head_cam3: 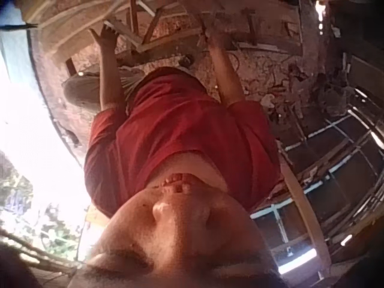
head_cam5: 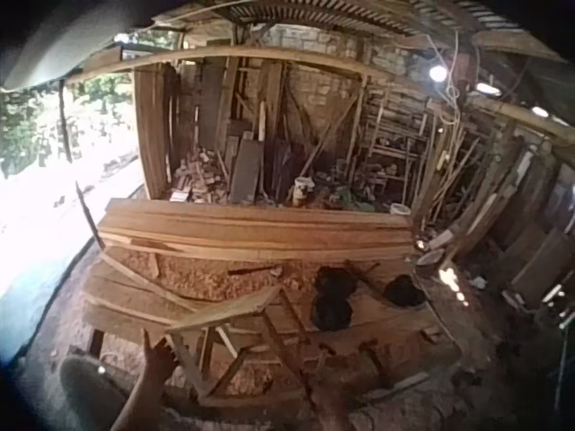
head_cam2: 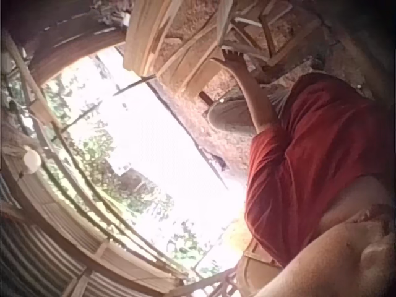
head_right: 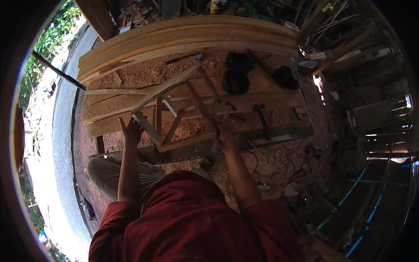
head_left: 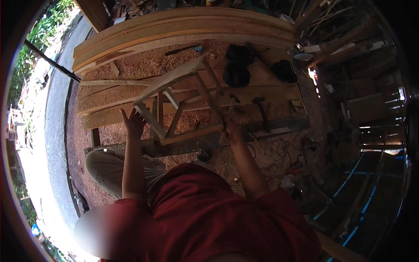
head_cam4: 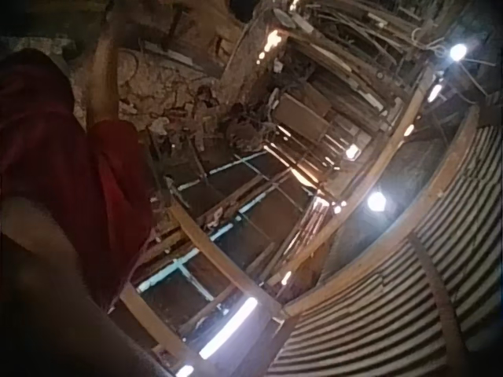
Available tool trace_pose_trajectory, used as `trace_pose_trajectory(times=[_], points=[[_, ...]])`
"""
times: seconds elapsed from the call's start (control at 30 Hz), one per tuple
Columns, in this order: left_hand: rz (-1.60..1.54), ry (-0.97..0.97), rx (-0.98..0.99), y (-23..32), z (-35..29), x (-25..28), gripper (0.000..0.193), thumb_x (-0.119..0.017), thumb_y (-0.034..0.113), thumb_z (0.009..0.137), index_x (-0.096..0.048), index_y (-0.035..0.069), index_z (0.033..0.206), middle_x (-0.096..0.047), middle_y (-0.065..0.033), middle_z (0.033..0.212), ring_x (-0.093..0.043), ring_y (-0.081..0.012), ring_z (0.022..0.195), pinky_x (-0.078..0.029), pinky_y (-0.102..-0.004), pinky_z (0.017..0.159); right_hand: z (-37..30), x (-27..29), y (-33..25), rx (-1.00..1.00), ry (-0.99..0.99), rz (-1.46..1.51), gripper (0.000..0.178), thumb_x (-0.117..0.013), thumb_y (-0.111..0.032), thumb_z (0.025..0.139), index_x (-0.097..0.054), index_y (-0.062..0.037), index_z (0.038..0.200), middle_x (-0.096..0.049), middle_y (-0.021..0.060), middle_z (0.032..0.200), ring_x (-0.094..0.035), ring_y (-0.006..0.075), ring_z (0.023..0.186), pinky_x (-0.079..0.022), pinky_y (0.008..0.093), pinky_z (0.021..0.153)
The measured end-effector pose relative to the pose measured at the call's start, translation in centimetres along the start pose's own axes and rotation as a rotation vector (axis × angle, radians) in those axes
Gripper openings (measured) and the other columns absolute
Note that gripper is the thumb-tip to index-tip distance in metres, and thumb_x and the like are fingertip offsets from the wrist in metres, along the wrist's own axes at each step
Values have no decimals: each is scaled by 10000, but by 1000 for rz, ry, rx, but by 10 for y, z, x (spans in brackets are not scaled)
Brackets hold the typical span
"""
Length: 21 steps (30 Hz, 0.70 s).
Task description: Hammering nails into wooden strips to assemble a structure, possibly for a chair or small furniture.
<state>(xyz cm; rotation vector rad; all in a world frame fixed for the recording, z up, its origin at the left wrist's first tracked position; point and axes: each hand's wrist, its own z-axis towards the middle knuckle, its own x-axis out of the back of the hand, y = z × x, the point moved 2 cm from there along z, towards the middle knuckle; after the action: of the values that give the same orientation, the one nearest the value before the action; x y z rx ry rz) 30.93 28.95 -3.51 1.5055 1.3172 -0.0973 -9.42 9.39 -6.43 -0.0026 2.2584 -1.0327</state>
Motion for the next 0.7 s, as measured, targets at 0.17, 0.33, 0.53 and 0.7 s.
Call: trace_pose_trajectory(times=[0.17,0.33,0.53,0.7], points=[[-109,100,70,-28,-6,30,1173,-392,935,868,-381,-1,1575,-482,-245,1505,-518,-444,1328,-365,-597,1171,-12,1,-32,7,225,-419,521,-764,-399,975,-586,-26,1293,-690,77,1143,-686,167,980,-560,338,747],[-293,63,205,-78,-11,24,981,-399,843,945,-520,34,1487,-603,-193,1358,-544,-364,1281,-388,-578,1155,-35,3,-59,125,260,-500,521,-808,-360,936,-625,12,1252,-714,100,1070,-706,205,979,-572,387,813],[-321,-1,210,-129,-10,48,796,-478,691,1005,-564,26,1434,-644,-166,1336,-588,-347,1245,-429,-536,1132,-43,-26,-83,167,207,-625,473,-844,-336,901,-663,17,1159,-729,111,1003,-721,228,971,-576,396,839],[-264,54,346,-162,-18,65,594,-521,526,1035,-567,90,1435,-631,-108,1379,-584,-317,1256,-422,-546,1125,-38,-33,-84,182,207,-719,474,-870,-315,879,-638,-13,1161,-715,100,1038,-708,221,967,-568,386,855]])
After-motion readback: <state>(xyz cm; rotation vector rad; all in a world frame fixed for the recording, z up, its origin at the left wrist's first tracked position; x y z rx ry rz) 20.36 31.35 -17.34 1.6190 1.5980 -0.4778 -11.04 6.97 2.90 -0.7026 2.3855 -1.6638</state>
